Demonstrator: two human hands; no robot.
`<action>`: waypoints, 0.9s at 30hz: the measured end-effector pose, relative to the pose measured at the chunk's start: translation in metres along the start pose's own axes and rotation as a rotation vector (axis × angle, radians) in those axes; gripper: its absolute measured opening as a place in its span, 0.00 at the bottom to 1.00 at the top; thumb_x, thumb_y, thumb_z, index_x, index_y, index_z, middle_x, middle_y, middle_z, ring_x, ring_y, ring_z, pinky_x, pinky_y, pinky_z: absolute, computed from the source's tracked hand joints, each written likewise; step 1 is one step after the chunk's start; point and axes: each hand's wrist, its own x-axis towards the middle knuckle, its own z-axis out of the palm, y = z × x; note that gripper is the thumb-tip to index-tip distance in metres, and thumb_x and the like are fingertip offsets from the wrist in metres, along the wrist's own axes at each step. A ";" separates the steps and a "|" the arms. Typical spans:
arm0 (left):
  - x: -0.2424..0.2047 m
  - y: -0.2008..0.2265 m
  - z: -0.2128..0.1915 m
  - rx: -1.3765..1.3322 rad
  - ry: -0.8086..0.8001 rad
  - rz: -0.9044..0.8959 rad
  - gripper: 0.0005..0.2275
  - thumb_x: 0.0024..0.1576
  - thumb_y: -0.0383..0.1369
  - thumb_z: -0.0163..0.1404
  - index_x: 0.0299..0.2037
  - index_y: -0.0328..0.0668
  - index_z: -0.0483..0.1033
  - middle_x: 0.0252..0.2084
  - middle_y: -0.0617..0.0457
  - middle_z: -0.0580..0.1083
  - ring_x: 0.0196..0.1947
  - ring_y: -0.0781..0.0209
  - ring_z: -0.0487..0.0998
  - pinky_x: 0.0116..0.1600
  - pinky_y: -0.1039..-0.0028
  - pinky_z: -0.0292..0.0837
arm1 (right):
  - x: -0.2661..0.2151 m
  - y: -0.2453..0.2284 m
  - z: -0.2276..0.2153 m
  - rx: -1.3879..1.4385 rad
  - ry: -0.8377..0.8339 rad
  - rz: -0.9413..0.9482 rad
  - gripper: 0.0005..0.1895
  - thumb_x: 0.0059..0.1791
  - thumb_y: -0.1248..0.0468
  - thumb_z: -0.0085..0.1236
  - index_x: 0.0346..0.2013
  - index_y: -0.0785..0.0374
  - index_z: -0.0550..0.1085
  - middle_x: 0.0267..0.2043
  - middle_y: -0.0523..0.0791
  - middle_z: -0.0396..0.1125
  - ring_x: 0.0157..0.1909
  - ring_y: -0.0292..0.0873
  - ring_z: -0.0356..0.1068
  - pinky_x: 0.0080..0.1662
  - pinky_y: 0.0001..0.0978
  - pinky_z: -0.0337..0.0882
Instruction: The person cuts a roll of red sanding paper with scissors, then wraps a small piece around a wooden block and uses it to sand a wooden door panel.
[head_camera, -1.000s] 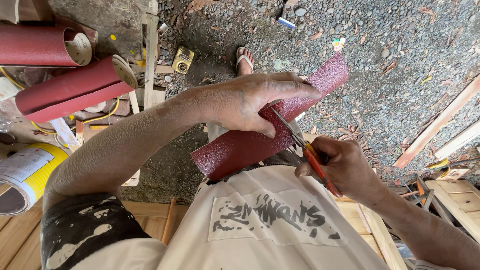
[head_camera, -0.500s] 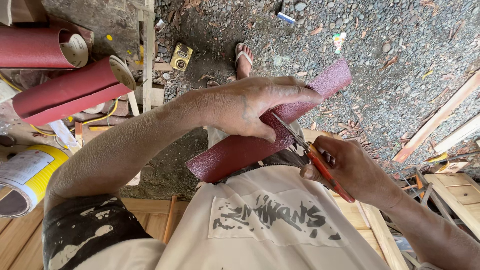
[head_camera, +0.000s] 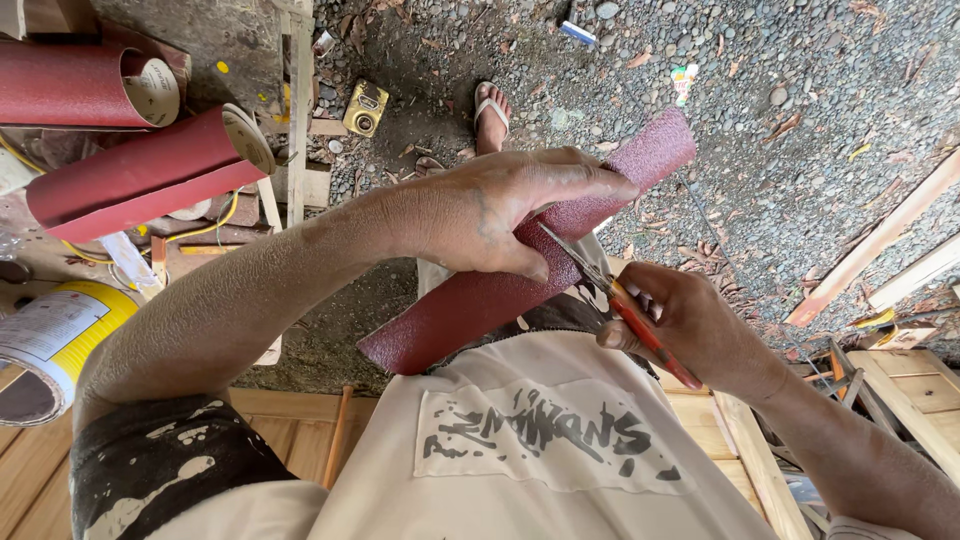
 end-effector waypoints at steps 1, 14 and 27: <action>0.000 0.001 0.000 -0.010 -0.010 0.001 0.42 0.47 0.28 0.68 0.73 0.53 0.58 0.68 0.47 0.66 0.70 0.51 0.68 0.74 0.60 0.62 | 0.000 0.002 -0.001 0.026 -0.035 0.029 0.33 0.37 0.34 0.62 0.29 0.63 0.75 0.21 0.45 0.69 0.23 0.41 0.69 0.28 0.43 0.69; 0.008 0.013 0.001 -0.017 -0.055 -0.104 0.41 0.47 0.26 0.65 0.72 0.48 0.56 0.70 0.50 0.64 0.68 0.55 0.69 0.68 0.67 0.68 | -0.007 -0.015 -0.004 -0.047 0.023 -0.062 0.29 0.39 0.41 0.67 0.37 0.64 0.76 0.21 0.48 0.69 0.21 0.43 0.67 0.26 0.42 0.66; 0.008 0.001 0.010 -0.161 -0.115 -0.131 0.43 0.48 0.33 0.68 0.74 0.56 0.56 0.59 0.47 0.70 0.61 0.53 0.73 0.69 0.62 0.69 | -0.010 -0.008 -0.017 -0.094 -0.191 0.022 0.32 0.46 0.38 0.55 0.54 0.56 0.67 0.34 0.51 0.72 0.39 0.53 0.74 0.45 0.50 0.69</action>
